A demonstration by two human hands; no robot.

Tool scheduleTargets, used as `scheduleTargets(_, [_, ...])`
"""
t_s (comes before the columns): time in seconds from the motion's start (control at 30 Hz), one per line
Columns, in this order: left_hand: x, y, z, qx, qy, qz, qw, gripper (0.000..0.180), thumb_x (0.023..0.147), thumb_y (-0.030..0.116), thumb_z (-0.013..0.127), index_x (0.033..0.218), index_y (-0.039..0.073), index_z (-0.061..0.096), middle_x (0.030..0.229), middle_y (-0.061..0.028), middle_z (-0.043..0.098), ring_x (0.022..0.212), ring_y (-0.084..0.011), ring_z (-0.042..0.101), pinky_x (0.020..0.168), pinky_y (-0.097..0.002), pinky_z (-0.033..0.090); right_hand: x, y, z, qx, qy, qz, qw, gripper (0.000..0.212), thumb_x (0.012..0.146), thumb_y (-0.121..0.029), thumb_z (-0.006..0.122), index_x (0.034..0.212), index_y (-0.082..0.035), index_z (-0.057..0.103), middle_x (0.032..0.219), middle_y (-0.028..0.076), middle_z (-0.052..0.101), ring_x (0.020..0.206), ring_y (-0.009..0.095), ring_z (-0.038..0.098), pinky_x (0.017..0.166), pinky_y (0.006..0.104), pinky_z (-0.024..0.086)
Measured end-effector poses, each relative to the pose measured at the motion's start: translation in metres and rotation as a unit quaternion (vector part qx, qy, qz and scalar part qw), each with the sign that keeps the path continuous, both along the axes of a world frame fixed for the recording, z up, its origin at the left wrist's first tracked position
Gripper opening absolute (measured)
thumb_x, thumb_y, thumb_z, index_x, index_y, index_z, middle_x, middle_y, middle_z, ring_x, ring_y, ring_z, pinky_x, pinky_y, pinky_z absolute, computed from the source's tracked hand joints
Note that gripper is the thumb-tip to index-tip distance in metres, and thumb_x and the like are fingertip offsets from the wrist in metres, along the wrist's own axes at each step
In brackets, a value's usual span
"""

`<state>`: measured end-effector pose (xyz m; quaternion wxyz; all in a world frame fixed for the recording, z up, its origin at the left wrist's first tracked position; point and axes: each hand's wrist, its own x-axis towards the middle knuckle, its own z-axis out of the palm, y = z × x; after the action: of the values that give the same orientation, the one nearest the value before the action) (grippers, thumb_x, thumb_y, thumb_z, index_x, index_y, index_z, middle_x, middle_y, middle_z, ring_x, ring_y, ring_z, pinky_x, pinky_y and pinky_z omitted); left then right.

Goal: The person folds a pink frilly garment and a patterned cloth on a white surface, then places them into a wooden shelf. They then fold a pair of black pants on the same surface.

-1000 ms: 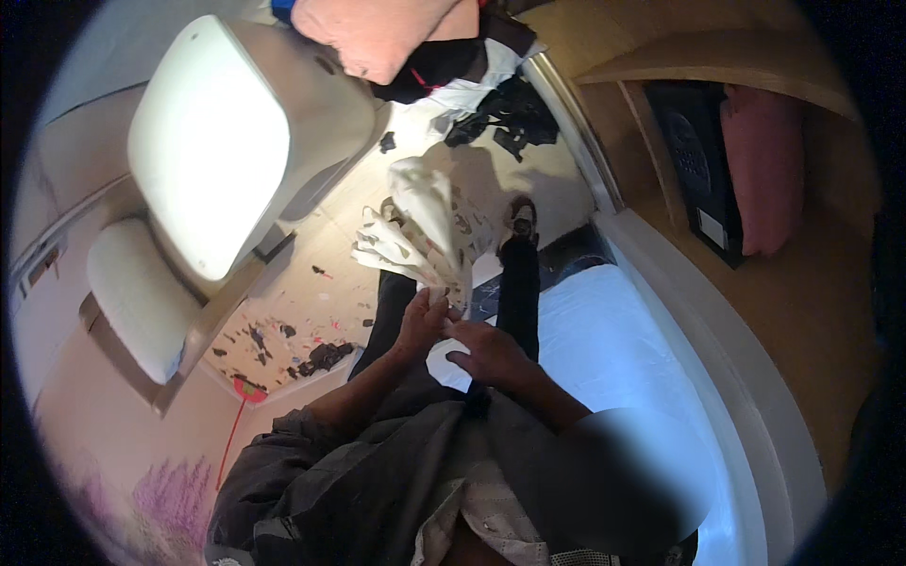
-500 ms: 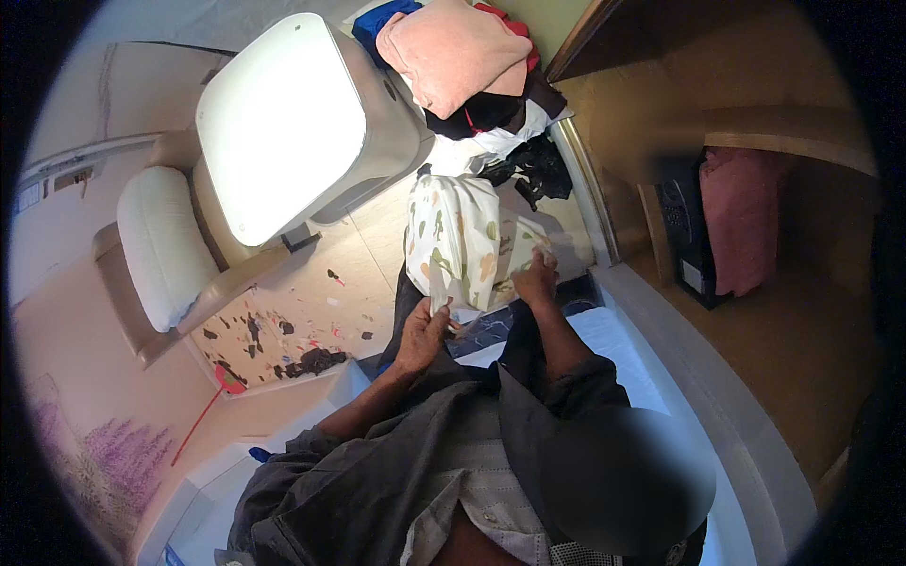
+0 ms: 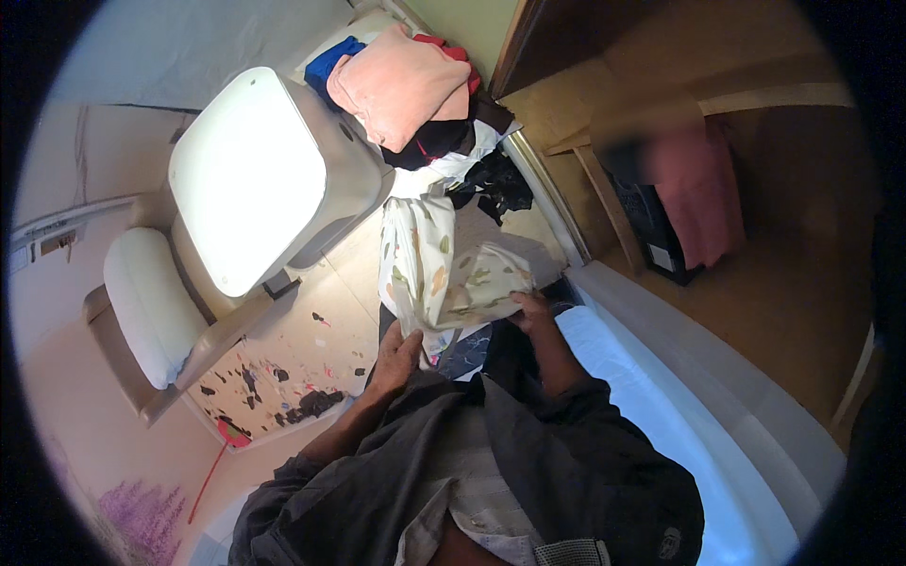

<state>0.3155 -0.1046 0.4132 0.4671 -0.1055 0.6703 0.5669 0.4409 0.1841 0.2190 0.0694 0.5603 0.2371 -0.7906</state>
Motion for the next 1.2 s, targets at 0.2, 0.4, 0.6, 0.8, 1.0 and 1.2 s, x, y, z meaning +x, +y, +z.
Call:
scheduleTargets(0.2, [-0.011,-0.066,-0.016,-0.048,-0.035,-0.063,0.996,0.038,0.101,0.019,0.067,0.132,0.0,0.058,0.106,-0.0061,0.066,0.094,-0.0151,0.063,0.082,-0.031,0.052,-0.033,-0.024,0.012,0.102,0.119,0.125,0.98,0.077,0.08,0.007,0.062,0.153,-0.01,0.043,0.132,0.013,0.064,0.113,0.031,0.068,0.092,0.0458,0.059])
scheduleTargets(0.4, [-0.048,-0.074,-0.073,-0.158,0.002,0.217,0.963,0.092,0.093,0.039,0.076,0.154,-0.003,0.022,0.14,-0.0239,0.05,0.129,-0.0362,0.053,0.1,-0.0557,0.05,-0.051,-0.019,0.075,-0.014,0.217,0.153,0.964,0.08,0.081,0.001,0.068,0.155,-0.003,0.039,0.135,0.015,0.061,0.118,0.027,0.064,0.099,0.0416,0.053])
scheduleTargets(0.6, [-0.013,-0.101,-0.209,0.011,-0.251,0.27,0.929,0.091,0.091,0.022,0.077,0.154,0.001,0.015,0.131,-0.0173,0.056,0.093,-0.0294,0.068,0.072,-0.0516,0.061,-0.069,-0.066,0.093,0.078,0.172,0.389,0.902,0.089,0.087,-0.007,0.07,0.162,0.003,0.025,0.151,0.013,0.051,0.13,0.019,0.052,0.109,0.0319,0.043])
scheduleTargets(0.8, [-0.037,-0.043,-0.139,-0.014,-0.343,0.192,0.919,0.061,0.098,0.03,0.07,0.149,0.007,0.045,0.124,-0.0131,0.062,0.101,-0.0259,0.066,0.083,-0.0484,0.058,-0.074,-0.091,0.096,0.126,0.262,0.439,0.85,0.086,0.086,-0.009,0.068,0.162,0.0,0.029,0.15,0.012,0.052,0.132,0.018,0.05,0.111,0.0314,0.04])
scheduleTargets(1.0, [-0.002,-0.045,-0.169,0.011,-0.287,0.146,0.946,0.054,0.092,0.017,0.072,0.14,-0.001,0.052,0.12,-0.0137,0.067,0.106,-0.0303,0.069,0.088,-0.0435,0.059,-0.069,-0.086,0.129,0.142,0.277,0.433,0.846,0.086,0.085,-0.014,0.07,0.161,0.001,0.031,0.151,0.014,0.051,0.134,0.02,0.049,0.114,0.0326,0.038])
scheduleTargets(1.2, [-0.001,-0.048,-0.153,0.128,-0.28,0.228,0.924,0.048,0.09,0.006,0.056,0.137,-0.002,0.053,0.117,-0.0163,0.067,0.104,-0.0349,0.069,0.092,-0.0499,0.059,-0.026,-0.065,0.093,0.327,0.213,0.332,0.859,0.085,0.088,-0.014,0.068,0.16,0.005,0.026,0.151,0.017,0.05,0.137,0.022,0.049,0.116,0.0359,0.038])
